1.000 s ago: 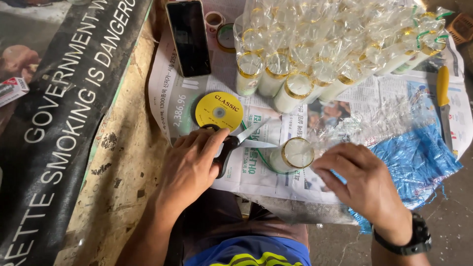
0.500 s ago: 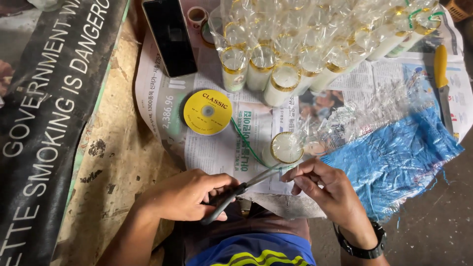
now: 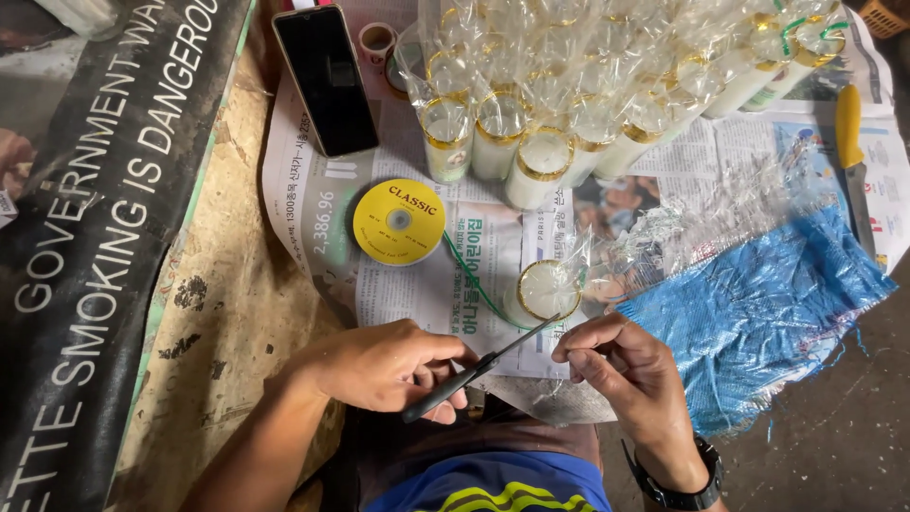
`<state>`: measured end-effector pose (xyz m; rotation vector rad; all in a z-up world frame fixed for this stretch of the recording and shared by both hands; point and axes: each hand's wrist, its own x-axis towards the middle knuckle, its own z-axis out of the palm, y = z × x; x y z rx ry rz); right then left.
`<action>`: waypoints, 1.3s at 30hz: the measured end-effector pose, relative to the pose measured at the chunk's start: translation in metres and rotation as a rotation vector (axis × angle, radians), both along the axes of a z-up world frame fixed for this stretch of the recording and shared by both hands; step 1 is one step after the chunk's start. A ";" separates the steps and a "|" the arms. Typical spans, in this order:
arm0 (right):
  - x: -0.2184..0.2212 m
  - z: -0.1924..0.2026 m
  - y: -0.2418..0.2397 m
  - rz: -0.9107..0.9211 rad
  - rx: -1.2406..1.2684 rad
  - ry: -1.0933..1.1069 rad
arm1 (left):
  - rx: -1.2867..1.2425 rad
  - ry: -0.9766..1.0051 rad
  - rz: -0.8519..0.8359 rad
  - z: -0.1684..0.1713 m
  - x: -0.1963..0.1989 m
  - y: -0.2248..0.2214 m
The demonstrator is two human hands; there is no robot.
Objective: Wrapping small jars in individual plastic bags and securing the tops with green string.
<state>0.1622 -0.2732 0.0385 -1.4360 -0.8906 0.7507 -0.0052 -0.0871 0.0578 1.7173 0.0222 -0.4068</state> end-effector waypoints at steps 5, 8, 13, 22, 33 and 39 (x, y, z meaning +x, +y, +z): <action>0.001 -0.002 0.001 0.058 0.020 -0.044 | -0.061 -0.121 -0.012 -0.009 0.014 -0.002; 0.003 -0.004 0.001 0.062 0.034 -0.065 | -0.045 -0.212 -0.020 -0.017 0.021 -0.002; 0.006 0.002 -0.006 0.041 0.027 -0.122 | -0.069 -0.242 0.028 -0.009 0.019 -0.005; 0.051 -0.014 -0.056 -0.046 -0.343 -1.014 | 0.828 -0.304 0.393 -0.017 -0.037 0.006; 0.059 -0.017 -0.036 -0.073 -0.176 -1.031 | 1.652 0.235 0.103 -0.047 -0.001 -0.007; 0.065 -0.071 0.011 0.007 -0.140 -1.397 | 1.680 -0.159 0.355 -0.070 0.008 -0.004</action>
